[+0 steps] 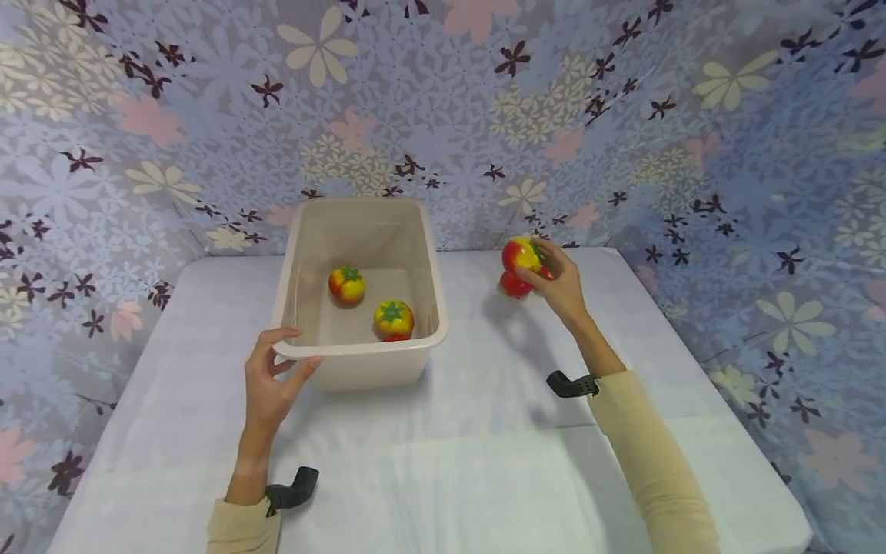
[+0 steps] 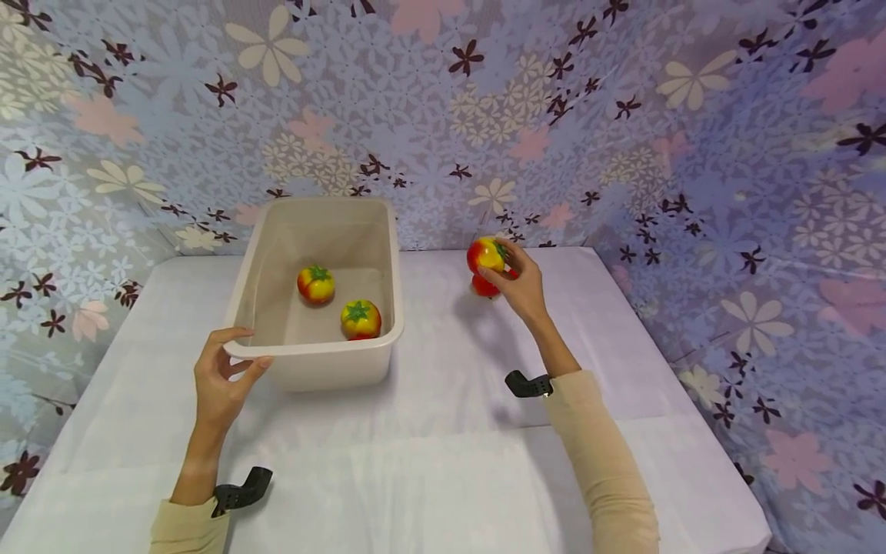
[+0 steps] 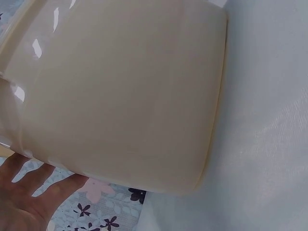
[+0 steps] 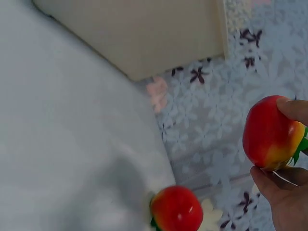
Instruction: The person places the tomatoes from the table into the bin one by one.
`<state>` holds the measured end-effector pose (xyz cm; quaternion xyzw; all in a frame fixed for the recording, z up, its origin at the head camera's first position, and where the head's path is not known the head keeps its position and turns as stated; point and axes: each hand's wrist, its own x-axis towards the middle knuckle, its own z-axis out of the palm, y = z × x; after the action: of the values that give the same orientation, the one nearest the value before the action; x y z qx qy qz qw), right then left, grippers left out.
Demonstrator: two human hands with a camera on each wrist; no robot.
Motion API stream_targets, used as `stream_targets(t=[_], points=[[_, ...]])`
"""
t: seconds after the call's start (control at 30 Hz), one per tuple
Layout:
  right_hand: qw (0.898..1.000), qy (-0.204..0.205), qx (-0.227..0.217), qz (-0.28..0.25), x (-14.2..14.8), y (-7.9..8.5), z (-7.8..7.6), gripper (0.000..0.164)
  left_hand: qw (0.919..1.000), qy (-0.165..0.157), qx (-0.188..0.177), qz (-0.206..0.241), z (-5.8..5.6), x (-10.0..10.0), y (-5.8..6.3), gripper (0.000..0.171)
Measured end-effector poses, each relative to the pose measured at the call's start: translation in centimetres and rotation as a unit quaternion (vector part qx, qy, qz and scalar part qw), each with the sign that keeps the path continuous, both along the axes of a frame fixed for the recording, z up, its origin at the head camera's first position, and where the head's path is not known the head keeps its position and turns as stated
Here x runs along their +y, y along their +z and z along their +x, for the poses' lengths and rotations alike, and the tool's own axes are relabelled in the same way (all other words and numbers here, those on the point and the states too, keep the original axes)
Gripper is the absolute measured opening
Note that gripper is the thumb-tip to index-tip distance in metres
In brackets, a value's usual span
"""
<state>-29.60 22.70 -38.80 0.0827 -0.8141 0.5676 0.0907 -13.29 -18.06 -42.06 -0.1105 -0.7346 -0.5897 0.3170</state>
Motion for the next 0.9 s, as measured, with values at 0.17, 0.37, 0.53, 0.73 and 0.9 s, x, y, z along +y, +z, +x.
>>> stream_targets(t=[0.17, 0.37, 0.53, 0.73, 0.9], points=[[0.999, 0.03, 0.025, -0.004, -0.8, -0.3, -1.0, 0.061, 1.0, -0.001, 0.001, -0.003, 0.0, 0.0, 0.2, 0.044], [0.997, 0.067, 0.034, -0.027, -2.9, 0.6, -0.6, 0.06, 1.0, 0.002, -0.003, -0.005, 0.1, 0.0, 0.3, 0.045], [0.995, 0.084, 0.043, -0.027, -5.5, 1.8, -0.1, 0.059, 0.9999, 0.008, -0.007, -0.008, 0.0, 0.0, 0.2, 0.046], [0.989, 0.132, 0.068, -0.024, -8.9, 4.5, 1.7, 0.058, 0.9999, 0.006, -0.012, -0.006, -0.1, -0.1, 0.2, 0.045], [0.983, 0.163, 0.079, -0.012, -11.0, 5.0, 2.1, 0.056, 0.9999, 0.009, -0.012, -0.005, 0.0, -0.1, 0.1, 0.045]])
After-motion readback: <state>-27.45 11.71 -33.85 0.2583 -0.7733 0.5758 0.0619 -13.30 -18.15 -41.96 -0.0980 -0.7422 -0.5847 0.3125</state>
